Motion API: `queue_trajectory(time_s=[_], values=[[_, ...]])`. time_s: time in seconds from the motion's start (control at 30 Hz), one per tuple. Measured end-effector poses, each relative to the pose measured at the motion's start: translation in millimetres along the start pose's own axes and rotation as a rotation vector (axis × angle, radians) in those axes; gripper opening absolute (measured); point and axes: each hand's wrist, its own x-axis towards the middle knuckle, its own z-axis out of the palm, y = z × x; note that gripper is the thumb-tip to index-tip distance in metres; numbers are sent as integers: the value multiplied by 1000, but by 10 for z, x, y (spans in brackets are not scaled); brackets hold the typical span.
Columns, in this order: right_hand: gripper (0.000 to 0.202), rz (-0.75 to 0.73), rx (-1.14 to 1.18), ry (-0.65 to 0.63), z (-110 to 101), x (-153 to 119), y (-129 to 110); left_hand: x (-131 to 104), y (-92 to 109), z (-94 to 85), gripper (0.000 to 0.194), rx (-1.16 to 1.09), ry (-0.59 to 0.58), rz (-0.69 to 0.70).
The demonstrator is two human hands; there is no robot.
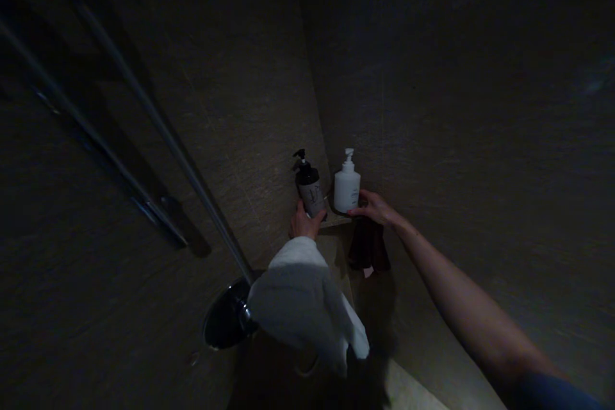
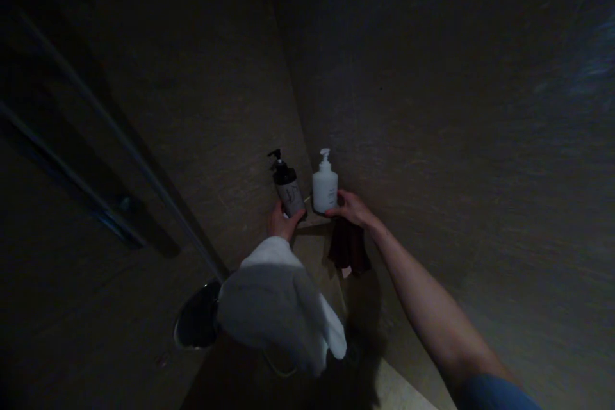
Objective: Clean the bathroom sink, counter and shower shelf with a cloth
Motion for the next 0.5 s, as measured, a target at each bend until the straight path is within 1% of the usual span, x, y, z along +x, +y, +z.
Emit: queue_trajectory(time_s=[0.07,0.13,0.2,0.27,0.33,0.37,0.43,0.47,0.5], values=[[67,-9,37,-10,1,-1,17,-55,-12,24,82,-24,9,-12],[66,-12,-7,-11,6,0,9,-137,-21,34,82,-37,51,-9],[63,8,-105,1,16,6,-21,-243,-29,31,75,-54,130,23],[60,39,-226,14,27,17,-72,-364,-38,20,63,-83,216,55],[58,65,-342,20,31,29,-135,-488,-48,14,53,-130,269,74],[56,71,-390,18,30,32,-166,-549,-55,16,49,-159,277,79],[54,80,-459,21,31,12,-217,-672,-80,38,46,-232,243,71],[55,77,-478,37,41,-17,-235,-738,-103,60,43,-270,189,51],[58,66,-477,72,63,-62,-247,-810,-134,89,42,-306,111,22]])
